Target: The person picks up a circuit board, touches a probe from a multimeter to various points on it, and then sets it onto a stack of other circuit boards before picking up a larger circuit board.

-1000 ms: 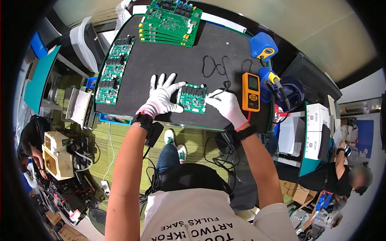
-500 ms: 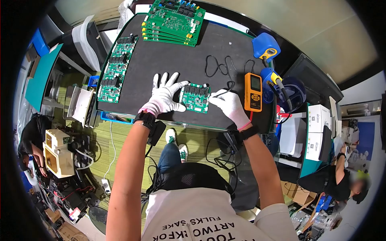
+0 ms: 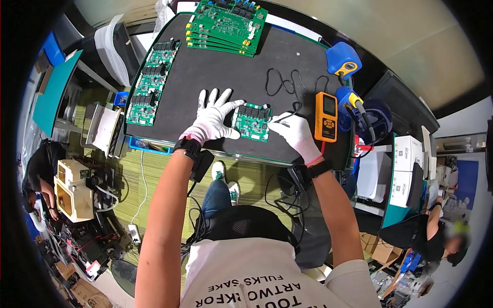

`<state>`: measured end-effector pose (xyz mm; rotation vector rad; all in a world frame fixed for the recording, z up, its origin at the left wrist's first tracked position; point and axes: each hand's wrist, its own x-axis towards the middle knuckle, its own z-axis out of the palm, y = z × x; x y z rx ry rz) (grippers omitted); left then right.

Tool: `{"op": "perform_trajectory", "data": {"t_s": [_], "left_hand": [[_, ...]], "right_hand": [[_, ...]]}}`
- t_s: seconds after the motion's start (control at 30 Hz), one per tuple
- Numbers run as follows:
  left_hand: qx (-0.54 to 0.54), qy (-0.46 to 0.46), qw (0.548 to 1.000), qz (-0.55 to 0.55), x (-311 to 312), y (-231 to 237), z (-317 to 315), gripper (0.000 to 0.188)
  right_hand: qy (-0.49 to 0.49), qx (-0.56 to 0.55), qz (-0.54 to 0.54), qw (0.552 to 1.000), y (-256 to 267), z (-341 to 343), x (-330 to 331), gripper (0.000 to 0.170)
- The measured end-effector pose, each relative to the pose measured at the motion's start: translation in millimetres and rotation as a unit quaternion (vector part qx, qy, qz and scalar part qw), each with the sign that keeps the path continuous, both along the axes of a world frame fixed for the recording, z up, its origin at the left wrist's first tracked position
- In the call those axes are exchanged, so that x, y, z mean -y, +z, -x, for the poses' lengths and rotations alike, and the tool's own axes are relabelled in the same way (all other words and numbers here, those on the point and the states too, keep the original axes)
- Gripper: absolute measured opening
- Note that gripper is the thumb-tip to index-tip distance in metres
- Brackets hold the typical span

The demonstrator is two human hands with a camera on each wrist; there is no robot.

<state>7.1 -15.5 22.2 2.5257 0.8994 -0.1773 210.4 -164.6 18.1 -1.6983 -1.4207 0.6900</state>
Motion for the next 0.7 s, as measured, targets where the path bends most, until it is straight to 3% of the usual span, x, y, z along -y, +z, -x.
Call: {"op": "perform_trajectory", "data": {"t_s": [0.57, 0.7], "left_hand": [[-0.004, -0.003, 1.0, 0.0, -0.8, -1.8, -0.5, 0.097], [0.009, -0.003, 1.0, -0.001, -0.8, -4.0, 0.7, 0.097]], "right_hand": [[-0.005, -0.014, 0.043, 0.999, 3.1, -0.2, -0.5, 0.018], [0.013, 0.0, 0.005, 1.0, 0.9, -1.2, 1.1, 0.018]]}}
